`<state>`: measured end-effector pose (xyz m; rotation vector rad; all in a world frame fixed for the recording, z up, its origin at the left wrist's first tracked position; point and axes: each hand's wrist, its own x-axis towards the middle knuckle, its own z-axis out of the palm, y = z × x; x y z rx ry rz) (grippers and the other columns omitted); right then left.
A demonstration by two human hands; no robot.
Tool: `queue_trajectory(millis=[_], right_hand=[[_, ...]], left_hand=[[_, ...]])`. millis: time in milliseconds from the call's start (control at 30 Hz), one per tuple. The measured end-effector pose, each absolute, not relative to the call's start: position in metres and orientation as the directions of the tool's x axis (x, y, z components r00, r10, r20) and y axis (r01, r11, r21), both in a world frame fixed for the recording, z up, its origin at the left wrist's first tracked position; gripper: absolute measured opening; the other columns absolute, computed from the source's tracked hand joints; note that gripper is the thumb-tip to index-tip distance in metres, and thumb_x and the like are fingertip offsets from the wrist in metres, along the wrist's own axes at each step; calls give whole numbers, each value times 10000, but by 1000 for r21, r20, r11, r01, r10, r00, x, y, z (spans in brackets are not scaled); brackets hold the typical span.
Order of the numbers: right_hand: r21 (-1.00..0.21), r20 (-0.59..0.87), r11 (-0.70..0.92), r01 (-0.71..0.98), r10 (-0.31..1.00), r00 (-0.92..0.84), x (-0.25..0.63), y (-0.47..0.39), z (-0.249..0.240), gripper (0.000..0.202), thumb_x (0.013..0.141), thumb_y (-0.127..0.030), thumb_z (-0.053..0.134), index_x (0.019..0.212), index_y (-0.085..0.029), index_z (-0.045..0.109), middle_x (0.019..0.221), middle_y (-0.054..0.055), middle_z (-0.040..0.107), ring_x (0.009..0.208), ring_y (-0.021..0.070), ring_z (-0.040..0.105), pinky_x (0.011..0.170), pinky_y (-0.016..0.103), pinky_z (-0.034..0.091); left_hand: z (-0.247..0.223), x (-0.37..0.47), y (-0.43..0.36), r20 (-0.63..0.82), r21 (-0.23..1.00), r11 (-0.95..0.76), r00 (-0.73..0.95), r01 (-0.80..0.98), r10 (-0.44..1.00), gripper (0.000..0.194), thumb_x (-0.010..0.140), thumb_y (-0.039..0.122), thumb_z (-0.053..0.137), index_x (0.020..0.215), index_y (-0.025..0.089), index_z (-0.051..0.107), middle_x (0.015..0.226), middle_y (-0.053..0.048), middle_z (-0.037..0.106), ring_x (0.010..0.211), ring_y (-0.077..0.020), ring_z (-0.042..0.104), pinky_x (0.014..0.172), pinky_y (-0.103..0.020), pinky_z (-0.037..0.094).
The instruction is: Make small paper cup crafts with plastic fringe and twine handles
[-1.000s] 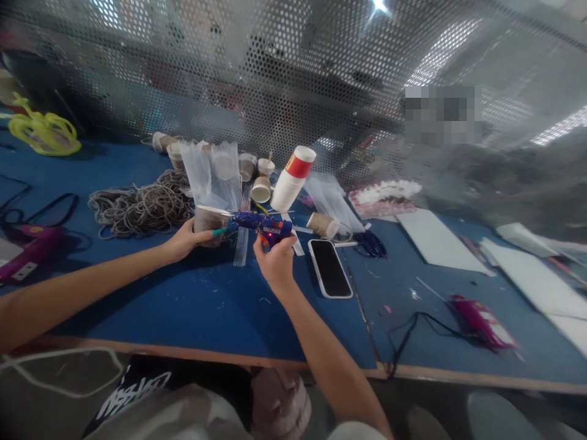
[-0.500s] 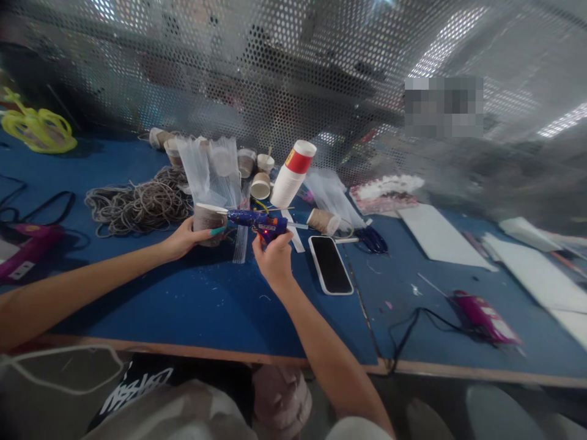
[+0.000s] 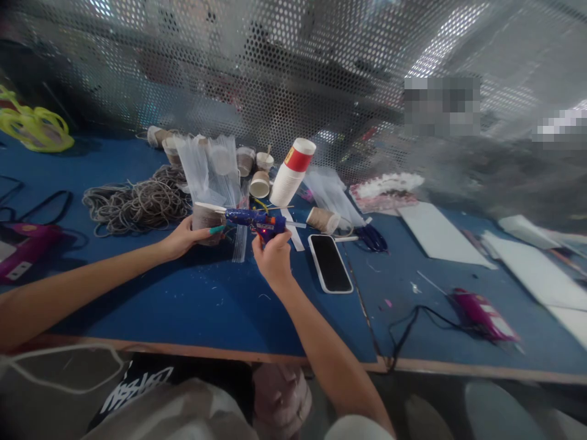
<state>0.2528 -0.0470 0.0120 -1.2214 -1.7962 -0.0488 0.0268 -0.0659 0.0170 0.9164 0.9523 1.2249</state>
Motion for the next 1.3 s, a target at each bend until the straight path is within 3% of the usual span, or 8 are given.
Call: queue_trajectory(millis=[300,500,700,1300], right_hand=[[-467,658,512,721,746,-104,255,-46,8,475,853,-437,476,1140,-116,277,774,142,653,648,310,694,589,462,567],[-462,652,507,727,750,-109,256,-48,10,429,847,-415,490,1119,-142,301,743,107,640,638,303,688,552,443,558],[-469,634,520,713,761,-138,257,-48,10,405,859,-392,484,1124,-138,313,736,104,649,618,283,687,558,437,567],[-469,609,530,707,773,-175,258,-50,10,423,883,-351,482,1187,-122,297,803,158,681,675,325,715,603,471,580]], left_hand=[[16,27,-65,-59,950,79,77,-303,995,617,554,363,862,1063,117,616,950,-105,722,825,-235,699,815,-405,568],[18,27,-64,-91,928,99,41,-359,995,640,480,364,893,1017,114,650,894,-84,723,783,-222,697,820,-400,578],[16,26,-64,-101,925,118,64,-361,993,618,520,357,880,1030,106,637,887,-101,725,791,-248,708,825,-436,583],[23,26,-65,-121,904,150,96,-400,988,566,560,311,868,1024,102,621,854,-77,722,758,-203,704,803,-374,582]])
